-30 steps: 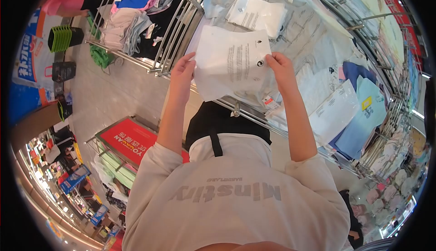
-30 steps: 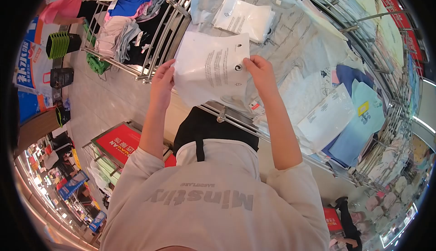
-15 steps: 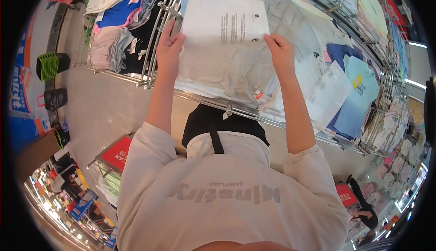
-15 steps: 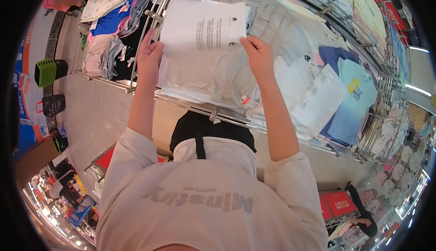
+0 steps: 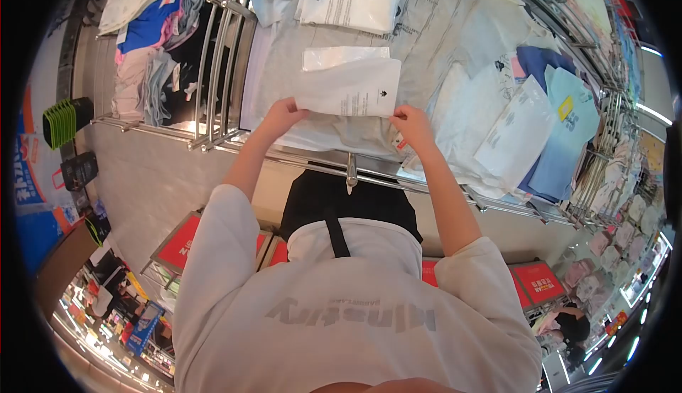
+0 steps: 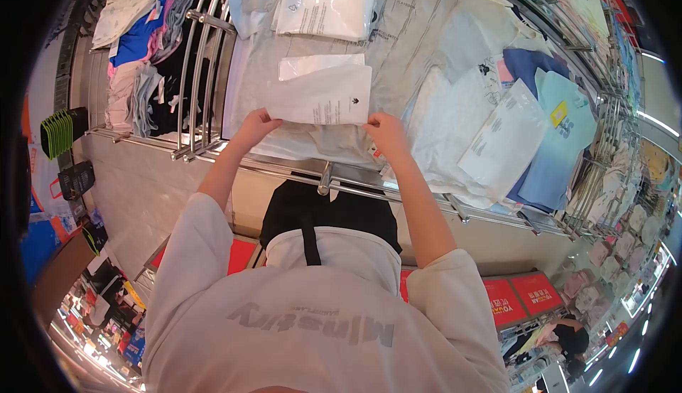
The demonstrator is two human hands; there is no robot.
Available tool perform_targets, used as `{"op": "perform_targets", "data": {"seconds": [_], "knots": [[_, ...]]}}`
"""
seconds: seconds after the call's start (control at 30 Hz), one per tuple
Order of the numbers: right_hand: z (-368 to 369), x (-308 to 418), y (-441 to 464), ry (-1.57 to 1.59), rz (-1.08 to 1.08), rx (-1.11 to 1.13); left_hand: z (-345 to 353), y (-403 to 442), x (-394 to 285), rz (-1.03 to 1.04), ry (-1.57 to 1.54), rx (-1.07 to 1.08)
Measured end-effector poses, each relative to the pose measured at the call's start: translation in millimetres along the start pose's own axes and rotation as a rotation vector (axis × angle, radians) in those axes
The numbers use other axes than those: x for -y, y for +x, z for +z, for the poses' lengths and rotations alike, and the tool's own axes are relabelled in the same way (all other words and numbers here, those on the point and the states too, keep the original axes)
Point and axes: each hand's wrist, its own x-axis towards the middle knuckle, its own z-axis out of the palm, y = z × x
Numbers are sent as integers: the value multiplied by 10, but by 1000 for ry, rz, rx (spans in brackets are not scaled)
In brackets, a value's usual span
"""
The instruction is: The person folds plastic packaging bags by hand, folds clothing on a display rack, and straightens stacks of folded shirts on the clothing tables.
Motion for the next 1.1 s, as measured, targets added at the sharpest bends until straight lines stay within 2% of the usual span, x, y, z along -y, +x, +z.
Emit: {"op": "perform_targets", "data": {"seconds": [0.07,0.17,0.27,0.37,0.47,0.57,0.67,0.77,0.87,0.97,1.1], "knots": [[38,13,-5,3,18,25,-72,93,119,-66,70,69],[48,70,26,-123,24,109,-77,100,136,-36,146,71],[31,357,65,-236,-6,41,-75,36,-130,-94,303,58],[172,222,316,-103,6,-28,-102,-44,-421,-59,89,21],[191,422,403,94,74,-70,-98,132,-256,-77,-148,18],[268,489,456,510,71,-87,-65,169,-283,-133,-186,-17],[306,460,542,724,129,-101,-106,360,-38,-223,-256,32],[272,493,649,552,183,-157,-107,518,77,-267,-495,48],[312,449,783,503,215,-205,-35,431,-277,-278,-682,66],[410,249,946,400,206,-212,-64,470,-279,-309,-660,84],[463,406,976,515,139,-233,-78,478,-140,-205,-699,19]]}}
